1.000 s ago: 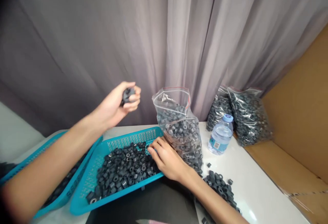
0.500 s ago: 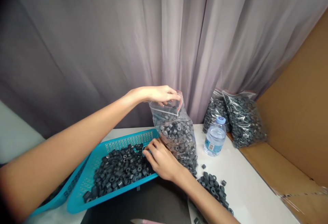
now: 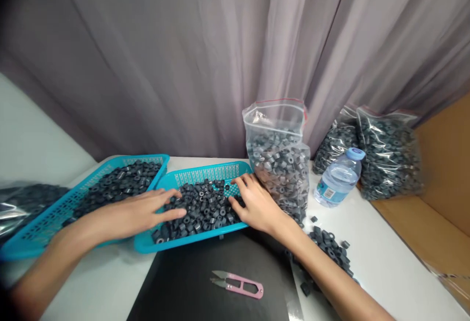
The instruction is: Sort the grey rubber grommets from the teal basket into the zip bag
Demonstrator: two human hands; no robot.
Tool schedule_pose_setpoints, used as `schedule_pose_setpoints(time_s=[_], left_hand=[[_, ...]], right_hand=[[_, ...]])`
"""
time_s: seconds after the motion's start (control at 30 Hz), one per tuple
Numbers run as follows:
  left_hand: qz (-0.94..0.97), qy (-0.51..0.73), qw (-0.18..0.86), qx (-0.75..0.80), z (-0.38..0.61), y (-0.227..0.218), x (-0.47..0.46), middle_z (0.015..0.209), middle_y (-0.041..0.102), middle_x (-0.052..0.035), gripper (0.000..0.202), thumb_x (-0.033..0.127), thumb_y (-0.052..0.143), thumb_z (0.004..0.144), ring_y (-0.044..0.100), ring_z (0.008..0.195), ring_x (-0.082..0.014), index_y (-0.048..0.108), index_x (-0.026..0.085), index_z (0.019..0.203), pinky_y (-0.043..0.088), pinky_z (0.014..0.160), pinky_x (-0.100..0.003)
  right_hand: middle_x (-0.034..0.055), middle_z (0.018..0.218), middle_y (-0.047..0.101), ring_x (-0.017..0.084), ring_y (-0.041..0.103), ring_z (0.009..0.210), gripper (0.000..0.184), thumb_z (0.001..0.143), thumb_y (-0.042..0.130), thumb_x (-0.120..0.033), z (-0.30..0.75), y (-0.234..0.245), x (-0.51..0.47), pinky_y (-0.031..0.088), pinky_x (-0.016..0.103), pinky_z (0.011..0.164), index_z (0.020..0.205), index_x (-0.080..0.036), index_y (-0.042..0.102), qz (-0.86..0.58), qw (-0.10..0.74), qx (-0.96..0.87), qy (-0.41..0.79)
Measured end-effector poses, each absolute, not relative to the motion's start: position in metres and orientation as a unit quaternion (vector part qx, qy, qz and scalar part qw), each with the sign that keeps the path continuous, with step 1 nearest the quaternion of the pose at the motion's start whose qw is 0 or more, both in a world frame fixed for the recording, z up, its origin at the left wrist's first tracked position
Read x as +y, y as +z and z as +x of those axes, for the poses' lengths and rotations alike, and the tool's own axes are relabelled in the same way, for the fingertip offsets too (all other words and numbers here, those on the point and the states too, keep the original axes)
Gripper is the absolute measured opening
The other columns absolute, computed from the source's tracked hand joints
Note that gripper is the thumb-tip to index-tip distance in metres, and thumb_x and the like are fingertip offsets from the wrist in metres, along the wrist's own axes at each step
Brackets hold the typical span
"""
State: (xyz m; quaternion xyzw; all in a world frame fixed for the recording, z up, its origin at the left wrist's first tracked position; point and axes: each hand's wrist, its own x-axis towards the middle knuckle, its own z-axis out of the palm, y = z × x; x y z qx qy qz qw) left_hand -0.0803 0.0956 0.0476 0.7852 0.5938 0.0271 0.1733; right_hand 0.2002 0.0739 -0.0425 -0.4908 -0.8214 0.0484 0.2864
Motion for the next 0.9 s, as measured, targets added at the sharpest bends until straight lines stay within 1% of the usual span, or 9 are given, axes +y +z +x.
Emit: schedule_pose_setpoints(time_s=[0.07, 0.13, 0.27, 0.4, 0.53, 0.63, 0.73, 0.83, 0.9], left_hand=[[0.781, -0.042, 0.173, 0.598, -0.083, 0.033, 0.094, 0.152, 0.049, -0.0207, 0.090, 0.077, 0.057, 0.076, 0.040, 0.143, -0.0422, 0.055, 0.019, 0.144, 0.029, 0.114, -0.053], [0.790, -0.062, 0.176, 0.584, -0.075, 0.028, 0.093, 0.158, 0.039, -0.0213, 0.095, 0.080, 0.052, 0.078, 0.031, 0.148, -0.0417, 0.046, 0.019, 0.151, 0.022, 0.117, -0.055], [0.816, -0.070, 0.228, 0.527, -0.057, 0.022, 0.092, 0.161, 0.035, -0.0184, 0.093, 0.081, 0.054, 0.076, 0.021, 0.151, -0.0422, 0.045, 0.028, 0.151, 0.022, 0.117, -0.058], [0.834, -0.034, 0.220, 0.505, -0.049, 0.003, 0.095, 0.160, 0.037, -0.0191, 0.084, 0.061, 0.069, 0.076, 0.018, 0.151, -0.0447, 0.048, 0.023, 0.149, 0.026, 0.116, -0.057], [0.862, -0.010, 0.203, 0.464, -0.044, -0.011, 0.101, 0.153, 0.045, -0.0171, 0.063, 0.041, 0.066, 0.081, 0.025, 0.149, -0.0417, 0.053, 0.021, 0.140, 0.027, 0.116, -0.053], [0.870, 0.016, 0.229, 0.437, -0.041, -0.021, 0.108, 0.148, 0.048, -0.0169, 0.050, 0.032, 0.059, 0.085, 0.031, 0.146, -0.0380, 0.055, 0.019, 0.133, 0.028, 0.116, -0.049], [0.866, 0.065, 0.287, 0.404, -0.040, -0.031, 0.114, 0.134, 0.057, -0.0148, 0.035, 0.030, 0.053, 0.090, 0.043, 0.135, -0.0342, 0.059, 0.020, 0.123, 0.034, 0.110, -0.043], [0.852, 0.130, 0.331, 0.383, -0.040, -0.037, 0.117, 0.116, 0.064, -0.0100, 0.022, 0.031, 0.051, 0.094, 0.055, 0.117, -0.0293, 0.063, 0.022, 0.109, 0.038, 0.101, -0.037], [0.837, 0.157, 0.354, 0.387, -0.039, -0.037, 0.117, 0.108, 0.067, -0.0075, 0.020, 0.034, 0.051, 0.095, 0.060, 0.106, -0.0269, 0.065, 0.022, 0.104, 0.040, 0.094, -0.033]], right_hand=[[0.0148, 0.122, 0.055, 0.030, 0.053, 0.117, 0.030, 0.100, 0.050, -0.033, 0.202, -0.044, 0.074, 0.044, 0.052, 0.105, 0.125, -0.017, 0.052, -0.491, 0.276, -0.825, 0.041], [0.0143, 0.122, 0.056, 0.031, 0.051, 0.119, 0.031, 0.099, 0.051, -0.035, 0.203, -0.046, 0.074, 0.043, 0.054, 0.106, 0.126, -0.018, 0.052, -0.492, 0.270, -0.827, 0.038], [0.0142, 0.120, 0.058, 0.032, 0.049, 0.122, 0.039, 0.100, 0.050, -0.048, 0.204, -0.044, 0.071, 0.042, 0.055, 0.106, 0.125, -0.020, 0.055, -0.494, 0.255, -0.829, 0.060], [0.0133, 0.120, 0.062, 0.032, 0.057, 0.116, 0.053, 0.091, 0.055, -0.064, 0.204, -0.040, 0.068, 0.046, 0.054, 0.101, 0.126, -0.024, 0.058, -0.488, 0.236, -0.831, 0.123], [0.0133, 0.131, 0.060, 0.034, 0.057, 0.123, 0.071, 0.082, 0.061, -0.072, 0.203, -0.039, 0.070, 0.048, 0.054, 0.100, 0.137, -0.029, 0.055, -0.488, 0.200, -0.834, 0.161], [0.0138, 0.137, 0.057, 0.037, 0.052, 0.130, 0.072, 0.081, 0.064, -0.070, 0.201, -0.041, 0.073, 0.047, 0.056, 0.100, 0.141, -0.032, 0.053, -0.491, 0.164, -0.838, 0.172], [0.0136, 0.136, 0.057, 0.035, 0.055, 0.127, 0.059, 0.086, 0.068, -0.056, 0.197, -0.046, 0.077, 0.047, 0.053, 0.099, 0.138, -0.031, 0.056, -0.490, 0.165, -0.839, 0.170], [0.0113, 0.122, 0.063, 0.028, 0.064, 0.107, 0.037, 0.093, 0.063, -0.038, 0.195, -0.050, 0.080, 0.050, 0.046, 0.093, 0.129, -0.027, 0.060, -0.487, 0.187, -0.838, 0.162], [0.0097, 0.111, 0.064, 0.025, 0.064, 0.097, 0.029, 0.094, 0.060, -0.033, 0.196, -0.052, 0.082, 0.051, 0.043, 0.089, 0.122, -0.024, 0.062, -0.485, 0.201, -0.835, 0.164]])
